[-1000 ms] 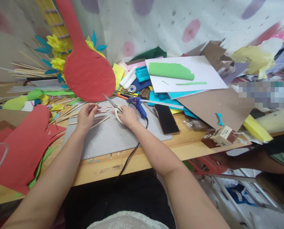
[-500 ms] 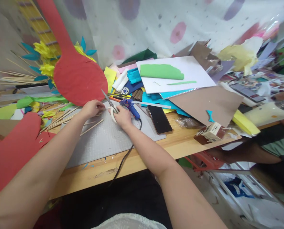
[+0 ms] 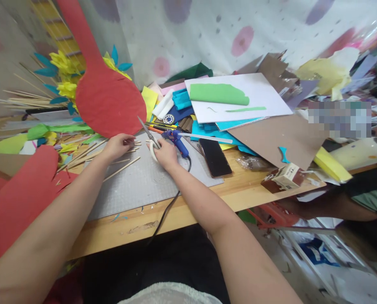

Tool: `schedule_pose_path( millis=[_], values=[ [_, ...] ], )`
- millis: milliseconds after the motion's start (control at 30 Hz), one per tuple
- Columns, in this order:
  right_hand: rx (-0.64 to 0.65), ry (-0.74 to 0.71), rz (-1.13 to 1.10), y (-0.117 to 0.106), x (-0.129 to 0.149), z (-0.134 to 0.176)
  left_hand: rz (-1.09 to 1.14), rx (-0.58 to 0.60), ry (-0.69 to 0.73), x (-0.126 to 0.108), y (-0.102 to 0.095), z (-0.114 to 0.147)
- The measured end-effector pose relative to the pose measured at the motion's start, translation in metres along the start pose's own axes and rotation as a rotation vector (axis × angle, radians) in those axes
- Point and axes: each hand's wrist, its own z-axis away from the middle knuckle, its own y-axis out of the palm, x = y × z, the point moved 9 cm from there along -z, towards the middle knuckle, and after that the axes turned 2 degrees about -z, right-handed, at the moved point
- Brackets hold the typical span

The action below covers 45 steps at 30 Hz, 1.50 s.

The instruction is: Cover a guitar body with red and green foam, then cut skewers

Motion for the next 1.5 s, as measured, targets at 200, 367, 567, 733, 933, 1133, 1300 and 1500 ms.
schedule_pose_path(
  millis=[200, 367, 567, 733, 933, 1133, 1300, 1500],
  values=[
    [-0.061, 0.02, -0.026, -0.006, -0.002, 0.0, -0.009, 0.011, 0.041, -0.013, 0.008, -0.005],
    [-0.066, 0.018, -0.049, -0.006, -0.002, 0.001, -0.149, -0.026, 0.053, -0.016, 0.009, -0.004],
    [-0.099, 0.059, -0.123, -0.008, -0.006, 0.002, -0.321, -0.009, 0.127, -0.035, 0.013, -0.006],
    [-0.082, 0.059, -0.209, -0.004, -0.007, 0.001, -0.365, 0.141, 0.256, -0.063, 0.047, -0.018],
    [-0.109, 0.012, -0.307, -0.003, -0.007, 0.001, -0.5, 0.285, 0.313, -0.069, 0.068, -0.024],
    [-0.092, 0.013, -0.329, -0.003, -0.004, 0.002, -0.62, 0.328, 0.285, -0.061, 0.062, -0.015],
    [-0.07, 0.003, -0.3, -0.002, -0.002, 0.002, -0.379, 0.21, 0.166, -0.062, 0.037, -0.017],
    [-0.033, -0.026, -0.248, 0.003, 0.0, 0.001, 0.545, 0.028, -0.219, -0.026, 0.01, 0.022]
  ],
)
